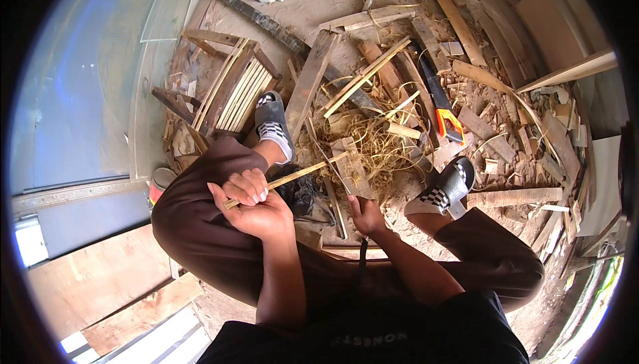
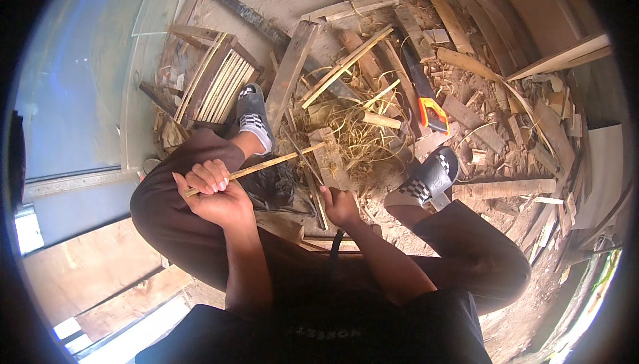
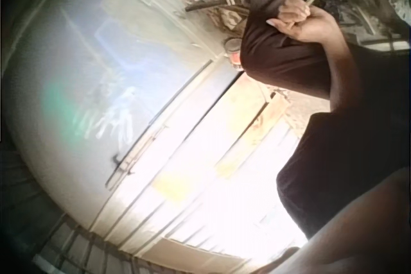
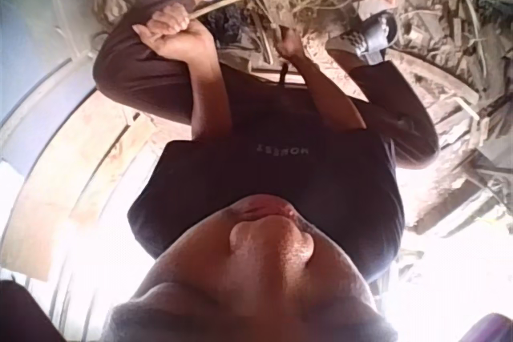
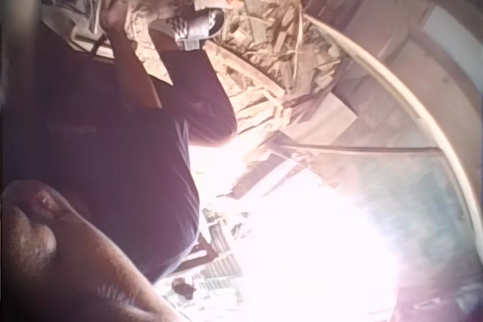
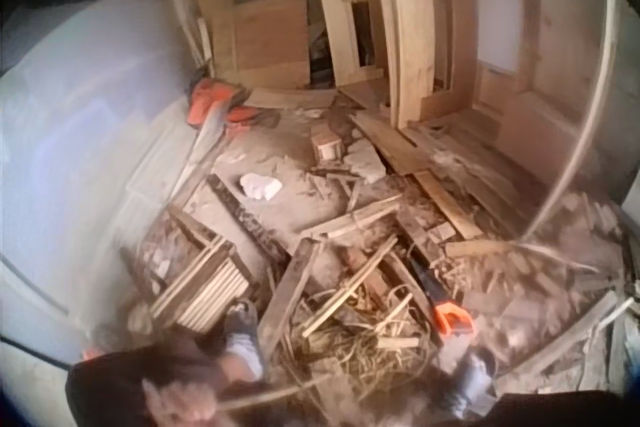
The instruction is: The person sits on the floor and uses a knife to shave a thin wooden stick, repeatedly scraping along its length to remove thin strips of wood. The person occasionally lifts the stick to inspect the shaved surface and continues the process until the end of the clip.
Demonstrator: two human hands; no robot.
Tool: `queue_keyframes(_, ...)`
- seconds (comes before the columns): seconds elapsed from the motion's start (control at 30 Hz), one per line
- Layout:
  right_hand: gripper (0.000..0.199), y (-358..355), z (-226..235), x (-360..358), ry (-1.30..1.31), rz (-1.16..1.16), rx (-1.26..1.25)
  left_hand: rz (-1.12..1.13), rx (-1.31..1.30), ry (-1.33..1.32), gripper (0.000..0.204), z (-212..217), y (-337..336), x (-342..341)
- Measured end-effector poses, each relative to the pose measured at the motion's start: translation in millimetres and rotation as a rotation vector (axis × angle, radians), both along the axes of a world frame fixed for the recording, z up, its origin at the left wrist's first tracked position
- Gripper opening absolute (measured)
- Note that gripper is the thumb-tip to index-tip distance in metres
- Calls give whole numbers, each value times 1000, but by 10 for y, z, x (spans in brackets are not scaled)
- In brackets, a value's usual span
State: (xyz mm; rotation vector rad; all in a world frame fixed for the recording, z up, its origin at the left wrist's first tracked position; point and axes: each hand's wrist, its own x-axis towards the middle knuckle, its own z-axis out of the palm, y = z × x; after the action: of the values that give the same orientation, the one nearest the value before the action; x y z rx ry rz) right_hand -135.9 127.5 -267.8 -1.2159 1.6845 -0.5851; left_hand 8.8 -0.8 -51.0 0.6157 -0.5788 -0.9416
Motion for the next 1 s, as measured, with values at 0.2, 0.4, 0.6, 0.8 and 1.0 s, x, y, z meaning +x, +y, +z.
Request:
queue_keyframes(0.2, 50, 288, -492, -221, 222, -21, 343, -3, -5, 8, 57, -39, -25, 28)
queue_keyframes(0.4, 61, 161, -37, -22, -97, 26, 88, 26, -2, 12, 58, 36, 10, 18)
queue_keyframes(0.6, 85, 312, -579, -313, 262, -81, 514, -6, 38, 90, 60, 22, -70, 216)
queue_keyframes(0.8, 75, -87, -416, -529, -90, -416, 193, -96, -224, 28, 52, 1123, -114, 704)
queue_keyframes(1.0, 59, -1314, 1606, -1353, -387, -534, -113, -374, -419, 187, 43, 2041, -782, 506)
